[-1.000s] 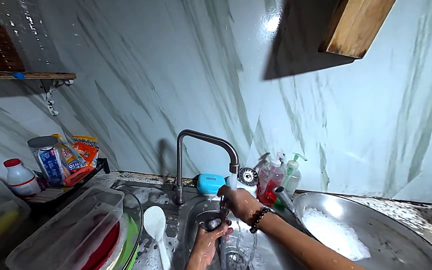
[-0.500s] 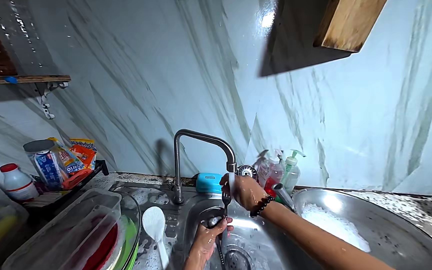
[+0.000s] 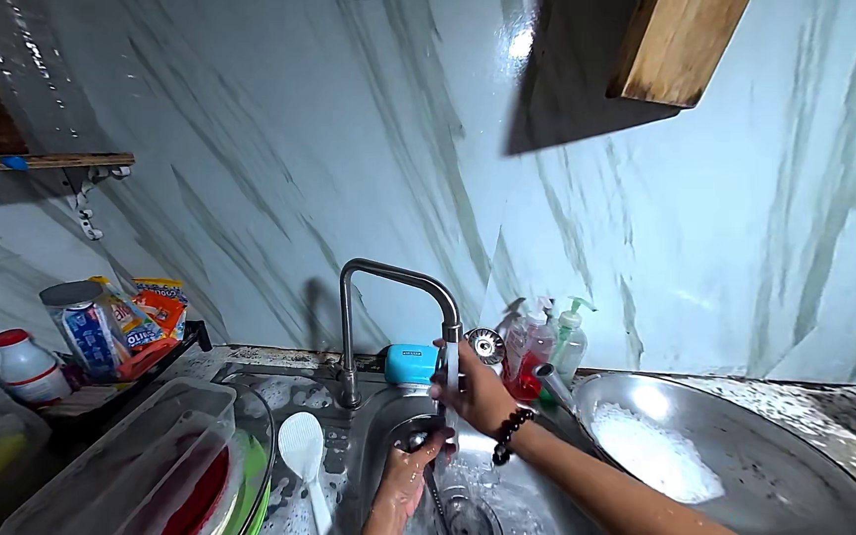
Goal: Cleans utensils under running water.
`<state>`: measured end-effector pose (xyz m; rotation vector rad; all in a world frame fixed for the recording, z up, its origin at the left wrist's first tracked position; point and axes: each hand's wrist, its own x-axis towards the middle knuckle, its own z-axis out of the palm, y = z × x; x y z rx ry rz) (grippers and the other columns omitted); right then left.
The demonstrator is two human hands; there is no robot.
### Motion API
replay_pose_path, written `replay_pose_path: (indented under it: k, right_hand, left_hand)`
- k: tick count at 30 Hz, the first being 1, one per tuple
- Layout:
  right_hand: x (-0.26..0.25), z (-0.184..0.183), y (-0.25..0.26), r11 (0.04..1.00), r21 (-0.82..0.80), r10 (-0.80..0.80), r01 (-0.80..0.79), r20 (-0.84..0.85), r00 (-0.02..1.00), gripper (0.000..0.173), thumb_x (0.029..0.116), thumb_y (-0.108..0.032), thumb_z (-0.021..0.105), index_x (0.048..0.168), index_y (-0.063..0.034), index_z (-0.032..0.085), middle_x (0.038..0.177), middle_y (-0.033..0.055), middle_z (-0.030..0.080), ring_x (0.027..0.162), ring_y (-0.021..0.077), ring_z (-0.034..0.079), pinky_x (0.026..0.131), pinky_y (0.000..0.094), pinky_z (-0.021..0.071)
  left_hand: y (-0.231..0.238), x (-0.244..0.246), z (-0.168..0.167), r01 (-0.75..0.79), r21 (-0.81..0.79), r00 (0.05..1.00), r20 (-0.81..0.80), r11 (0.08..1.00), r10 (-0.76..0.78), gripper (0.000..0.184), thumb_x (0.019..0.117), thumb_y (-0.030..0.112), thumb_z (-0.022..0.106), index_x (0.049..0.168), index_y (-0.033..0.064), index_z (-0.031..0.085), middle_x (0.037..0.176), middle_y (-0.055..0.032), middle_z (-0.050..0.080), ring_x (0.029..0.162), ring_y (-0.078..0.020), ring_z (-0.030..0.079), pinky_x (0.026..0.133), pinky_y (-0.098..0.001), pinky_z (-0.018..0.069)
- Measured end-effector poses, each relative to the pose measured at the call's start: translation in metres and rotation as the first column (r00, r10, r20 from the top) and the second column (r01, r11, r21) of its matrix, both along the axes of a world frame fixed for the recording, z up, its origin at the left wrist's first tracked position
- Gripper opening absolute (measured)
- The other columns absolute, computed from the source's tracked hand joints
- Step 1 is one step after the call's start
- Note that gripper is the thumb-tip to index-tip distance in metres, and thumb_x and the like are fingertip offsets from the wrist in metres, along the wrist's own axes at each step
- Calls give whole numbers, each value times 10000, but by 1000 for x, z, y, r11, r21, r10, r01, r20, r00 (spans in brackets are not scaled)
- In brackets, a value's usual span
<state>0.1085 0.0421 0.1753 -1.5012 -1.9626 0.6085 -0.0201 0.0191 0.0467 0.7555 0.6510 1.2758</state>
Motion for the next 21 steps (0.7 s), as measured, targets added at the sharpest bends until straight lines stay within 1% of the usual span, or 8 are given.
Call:
replay_pose_path:
  k: [4, 7, 10, 12, 15, 17, 19, 21]
  right_hand:
    - [-1, 10, -2, 995, -77, -71, 65, -81, 994, 432, 979, -61, 662, 1371, 43, 514, 1062, 196, 699, 940, 266, 701, 913, 425, 552]
    - [1, 4, -4, 993, -19, -116, 115, -201, 973, 329, 967, -6, 647, 1273, 93, 578, 994, 206, 709, 890, 273, 701, 874, 428, 563]
    - [5, -16, -19, 988, -150, -55, 41, -94, 994, 294, 1040, -103, 549, 1260, 86, 596, 1118, 240, 680, 1033, 311, 670, 975, 451, 507]
    - [23, -12, -27, 982, -172, -89, 79, -51, 995, 291, 1061, -82, 499, 1286, 87, 573, 1166, 242, 678, 1091, 313, 676, 1012, 443, 509]
    - [84, 15, -37, 968, -36, -245, 250, 100, 964, 311, 1049, -54, 524, 1336, 62, 547, 1089, 247, 689, 967, 364, 701, 903, 527, 556]
    - [132, 58, -58, 923, 51, -376, 381, 333, 865, 363, 1067, -90, 525, 1412, 21, 537, 1090, 292, 689, 966, 457, 685, 874, 617, 523]
    - [187, 103, -84, 853, 60, -444, 518, 604, 661, 388, 1075, -163, 534, 1447, -56, 559, 1128, 303, 693, 1040, 518, 664, 886, 691, 487]
    - [267, 123, -104, 771, 98, -447, 629, 787, 426, 219, 1007, -166, 659, 1191, -67, 723, 1038, 259, 715, 1002, 490, 674, 832, 699, 497]
  left_hand:
    - [-2, 1, -7, 4, -40, 1000, -21, 999, -5, 169, 972, -91, 544, 1120, -28, 596, 921, -74, 721, 758, -126, 698, 709, -265, 596]
    - [-3, 6, -7, 16, -77, 999, -44, 997, -20, 184, 975, -104, 541, 1141, -39, 587, 951, -95, 728, 767, -141, 708, 705, -273, 601]
    - [-5, 14, -3, 22, -33, 993, -117, 999, -25, 218, 928, -169, 532, 1091, -32, 578, 878, -59, 711, 764, -132, 703, 708, -284, 605]
    - [-2, 16, -3, 89, 12, 975, -204, 996, -85, 199, 937, -122, 571, 1119, -53, 613, 917, -57, 714, 773, -111, 691, 698, -264, 594]
    - [10, 12, -8, 157, -5, 912, -383, 988, -147, 113, 1005, 2, 584, 1090, -42, 645, 872, -43, 707, 639, -54, 627, 576, -191, 524]
    - [16, 9, -10, 184, 15, 857, -492, 983, -153, 62, 997, 32, 611, 1019, -20, 635, 709, -1, 671, 504, -27, 572, 488, -169, 488]
    - [20, 6, -7, 222, -6, 800, -570, 975, -186, 79, 988, 63, 645, 973, -4, 607, 616, 13, 642, 435, -30, 547, 439, -171, 470]
    - [24, 5, -6, 213, -30, 768, -613, 977, -186, 130, 991, 101, 657, 964, -2, 583, 567, 15, 603, 412, -40, 533, 421, -178, 458]
